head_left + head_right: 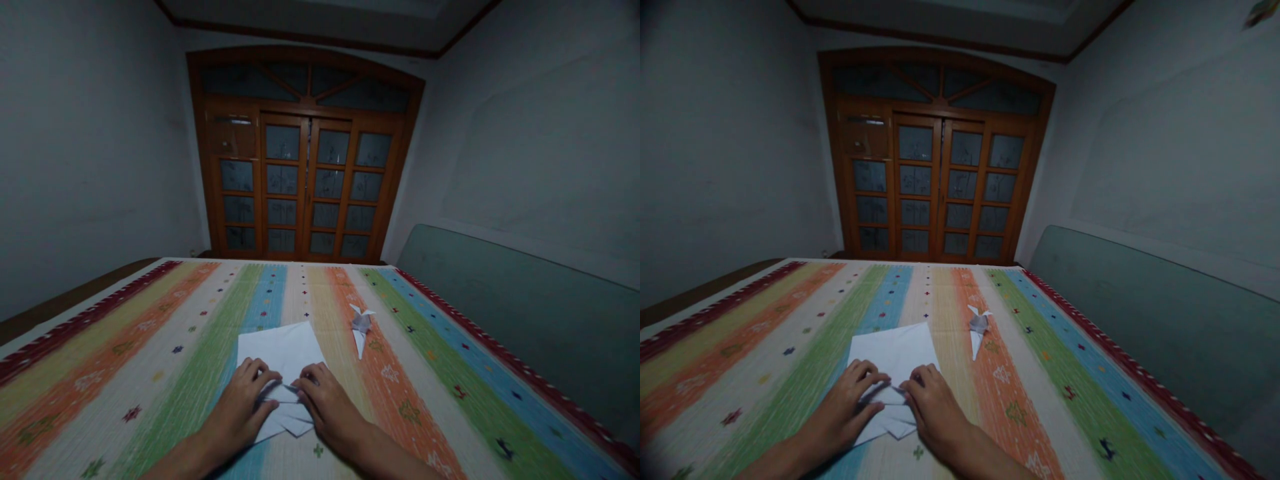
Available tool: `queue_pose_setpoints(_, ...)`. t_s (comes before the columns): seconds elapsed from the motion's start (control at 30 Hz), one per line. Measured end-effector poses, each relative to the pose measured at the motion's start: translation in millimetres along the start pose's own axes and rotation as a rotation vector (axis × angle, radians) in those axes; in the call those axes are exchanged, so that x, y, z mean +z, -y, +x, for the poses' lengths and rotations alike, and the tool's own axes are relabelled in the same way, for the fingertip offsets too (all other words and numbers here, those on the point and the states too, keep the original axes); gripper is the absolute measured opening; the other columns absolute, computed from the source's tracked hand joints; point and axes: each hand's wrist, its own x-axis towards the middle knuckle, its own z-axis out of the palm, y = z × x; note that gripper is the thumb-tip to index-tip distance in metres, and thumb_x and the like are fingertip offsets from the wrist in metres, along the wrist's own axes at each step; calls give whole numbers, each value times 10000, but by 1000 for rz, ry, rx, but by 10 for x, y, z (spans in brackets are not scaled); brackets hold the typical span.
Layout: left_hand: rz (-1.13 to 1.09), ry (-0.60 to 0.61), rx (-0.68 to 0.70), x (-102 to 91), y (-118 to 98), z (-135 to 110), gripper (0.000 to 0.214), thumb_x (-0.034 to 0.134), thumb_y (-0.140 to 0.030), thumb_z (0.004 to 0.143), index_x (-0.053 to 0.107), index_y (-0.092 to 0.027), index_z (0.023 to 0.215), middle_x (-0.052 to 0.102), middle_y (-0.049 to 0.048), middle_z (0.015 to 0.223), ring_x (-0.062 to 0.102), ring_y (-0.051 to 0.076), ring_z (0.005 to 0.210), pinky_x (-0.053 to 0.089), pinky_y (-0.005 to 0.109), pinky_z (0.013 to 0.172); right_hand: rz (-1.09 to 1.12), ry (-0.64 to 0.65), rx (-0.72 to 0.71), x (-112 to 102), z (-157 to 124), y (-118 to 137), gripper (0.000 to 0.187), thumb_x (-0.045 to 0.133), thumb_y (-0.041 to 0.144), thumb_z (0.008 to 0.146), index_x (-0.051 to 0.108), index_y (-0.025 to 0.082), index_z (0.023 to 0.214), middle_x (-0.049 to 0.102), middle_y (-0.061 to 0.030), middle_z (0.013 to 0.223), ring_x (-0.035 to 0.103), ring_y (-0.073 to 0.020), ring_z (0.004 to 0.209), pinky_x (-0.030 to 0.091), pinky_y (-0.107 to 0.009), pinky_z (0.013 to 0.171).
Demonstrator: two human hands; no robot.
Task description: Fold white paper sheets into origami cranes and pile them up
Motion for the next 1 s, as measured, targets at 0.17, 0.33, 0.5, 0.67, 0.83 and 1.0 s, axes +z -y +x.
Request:
queue_pose_setpoints(0.17,-38,46,-29,-13,-10,0,226,704,-88,882,721,-227,1059,661,66,1015,601,293,971,495,425,871,110,-92,82,29,24,-74,196,635,19,944,759,156,1008,700,-110,1012,656,-251,966,552,-351,850)
queue_pose_setpoints(0.33,-139,88,-27,-20,-28,24,193,645,-70,922,693,-213,1043,666,58,1008,602,272,978,488,390,869,188,-159,146,42,22,-128,315,649,-36,888,744,150,1123,727,-107,1022,681,-250,972,541,-362,899)
queue_pose_setpoints(0.5,-184,96,-6,-5,-19,19,231,613,-34,921,698,-216,1035,653,53,1010,609,248,970,492,358,860,117,-116,121,40,-1,-104,376,656,-43,882,780,210,1132,711,-87,980,678,-245,950,540,-338,849)
queue_pose_setpoints(0.67,-158,77,52,7,3,6,243,617,-27,923,730,-222,1013,646,49,979,608,227,923,503,331,815,1,-96,54,52,-17,-82,421,663,-64,870,770,223,1159,703,-91,1008,660,-237,937,530,-323,809)
queue_pose_setpoints(0.83,-66,44,177,17,18,-8,227,590,-74,988,757,-224,1020,650,65,957,595,229,898,506,323,765,-35,-71,-37,85,-32,-121,421,684,-67,850,797,253,1100,709,-79,1027,645,-233,961,525,-324,819)
queue_pose_setpoints(1.0,27,1,277,17,8,-20,281,506,-84,1034,750,-217,1080,657,78,939,570,227,853,494,313,711,56,-102,44,72,-32,-129,370,642,-24,891,789,221,1127,693,-88,1011,643,-227,959,529,-329,837)
